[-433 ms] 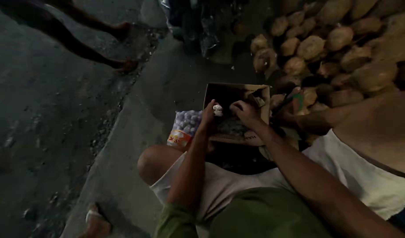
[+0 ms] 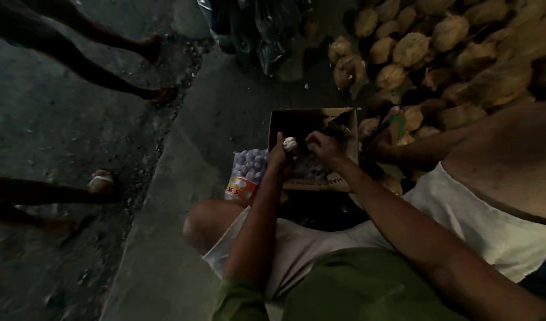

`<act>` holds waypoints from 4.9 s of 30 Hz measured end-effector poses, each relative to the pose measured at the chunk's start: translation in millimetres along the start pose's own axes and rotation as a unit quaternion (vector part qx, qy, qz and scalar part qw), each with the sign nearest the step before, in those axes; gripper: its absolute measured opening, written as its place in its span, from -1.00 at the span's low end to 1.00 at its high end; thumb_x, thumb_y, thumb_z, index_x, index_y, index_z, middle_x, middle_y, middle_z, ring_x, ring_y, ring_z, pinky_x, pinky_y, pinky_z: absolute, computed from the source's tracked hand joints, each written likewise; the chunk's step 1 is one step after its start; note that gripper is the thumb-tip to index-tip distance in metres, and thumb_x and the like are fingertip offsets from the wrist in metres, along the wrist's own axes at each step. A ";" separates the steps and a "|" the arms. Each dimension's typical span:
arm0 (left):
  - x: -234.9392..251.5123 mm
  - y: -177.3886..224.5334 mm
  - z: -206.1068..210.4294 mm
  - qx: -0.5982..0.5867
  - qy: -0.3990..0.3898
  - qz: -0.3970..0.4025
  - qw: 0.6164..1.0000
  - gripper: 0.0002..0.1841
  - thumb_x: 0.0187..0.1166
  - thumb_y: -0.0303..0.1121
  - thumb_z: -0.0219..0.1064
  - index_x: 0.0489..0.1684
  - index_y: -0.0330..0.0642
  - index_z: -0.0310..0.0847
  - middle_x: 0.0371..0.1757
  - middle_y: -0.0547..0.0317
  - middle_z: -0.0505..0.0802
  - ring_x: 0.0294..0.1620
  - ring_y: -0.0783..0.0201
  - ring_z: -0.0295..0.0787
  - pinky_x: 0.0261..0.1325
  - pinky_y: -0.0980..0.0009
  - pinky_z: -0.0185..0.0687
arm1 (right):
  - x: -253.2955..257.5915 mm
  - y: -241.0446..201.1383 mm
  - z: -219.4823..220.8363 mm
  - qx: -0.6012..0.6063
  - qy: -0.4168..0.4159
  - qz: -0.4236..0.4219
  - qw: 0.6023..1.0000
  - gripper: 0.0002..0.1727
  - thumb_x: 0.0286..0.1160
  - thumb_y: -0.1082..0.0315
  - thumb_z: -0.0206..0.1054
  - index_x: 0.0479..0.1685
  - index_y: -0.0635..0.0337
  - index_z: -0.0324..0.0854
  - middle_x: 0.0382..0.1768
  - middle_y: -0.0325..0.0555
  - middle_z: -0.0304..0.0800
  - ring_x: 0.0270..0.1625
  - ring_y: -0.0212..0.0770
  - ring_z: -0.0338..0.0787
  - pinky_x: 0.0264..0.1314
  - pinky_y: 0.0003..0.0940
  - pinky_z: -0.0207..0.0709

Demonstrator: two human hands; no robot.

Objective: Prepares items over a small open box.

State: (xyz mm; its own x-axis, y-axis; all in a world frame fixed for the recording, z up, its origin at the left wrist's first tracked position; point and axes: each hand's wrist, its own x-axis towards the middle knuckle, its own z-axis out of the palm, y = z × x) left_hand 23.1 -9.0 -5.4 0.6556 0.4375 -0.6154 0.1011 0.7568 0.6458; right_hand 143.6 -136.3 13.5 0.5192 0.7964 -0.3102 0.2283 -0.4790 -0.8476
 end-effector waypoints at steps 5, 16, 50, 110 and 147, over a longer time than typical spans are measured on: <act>-3.5 1.1 4.3 0.069 0.062 0.008 0.996 -0.47 0.79 0.18 -0.02 0.20 -0.12 0.53 -0.22 0.10 0.78 -0.35 0.26 0.74 -0.28 0.33 0.73 | -3.9 -4.5 1.9 0.079 -0.014 0.036 0.996 -0.48 0.66 -0.08 0.32 0.37 0.10 0.58 -0.01 0.06 0.84 -0.14 -0.04 0.85 -0.03 0.02 0.77; -21.1 14.2 12.6 0.112 -0.051 0.044 0.991 -0.62 0.88 -0.12 -0.03 0.21 -0.21 0.59 -0.25 0.10 0.79 -0.45 0.37 0.68 -0.39 0.49 0.67 | -8.3 -20.9 -1.0 0.263 0.022 0.045 0.963 -0.69 0.80 0.20 0.19 0.08 0.32 0.61 -0.30 -0.02 0.78 -0.39 -0.24 0.78 -0.26 -0.30 0.75; -20.9 12.1 17.4 -0.045 -0.029 -0.016 0.998 -0.70 0.87 -0.28 -0.05 0.15 -0.24 0.57 -0.22 0.04 0.78 -0.31 0.25 0.77 -0.16 0.38 0.77 | -4.8 -7.7 -12.5 0.007 0.049 -0.133 0.990 -0.66 0.63 0.22 0.39 0.31 0.08 0.72 0.08 -0.06 0.85 0.05 -0.17 0.86 0.23 -0.09 0.73; -21.3 3.2 10.0 0.267 -0.067 0.189 0.943 -0.50 0.87 0.05 -0.28 0.15 0.03 0.59 -0.36 0.24 0.73 -0.50 0.38 0.61 -0.43 0.42 0.63 | -14.9 -27.8 -10.8 0.302 -0.073 -0.046 0.949 -0.71 0.76 0.37 0.15 0.35 0.13 0.56 -0.06 -0.02 0.77 -0.16 -0.17 0.81 -0.09 -0.20 0.77; -28.9 25.4 26.4 0.083 -0.126 -0.032 0.988 -0.11 0.59 0.48 -0.65 -0.55 0.01 0.46 -0.70 0.34 0.48 -0.72 0.42 0.34 -0.66 0.52 0.32 | -13.9 -18.0 1.4 0.078 0.127 -0.146 0.978 -0.61 0.76 0.06 0.20 -0.06 0.25 0.71 -0.45 -0.08 0.70 -0.46 -0.23 0.68 -0.37 -0.24 0.65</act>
State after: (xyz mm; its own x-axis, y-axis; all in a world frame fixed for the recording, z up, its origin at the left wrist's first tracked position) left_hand 26.5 -15.2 40.7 0.8075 0.2395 -0.5390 0.2570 0.6797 0.6870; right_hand 131.1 -138.2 32.4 0.6429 0.7639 0.0562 0.2806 -0.1666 -0.9453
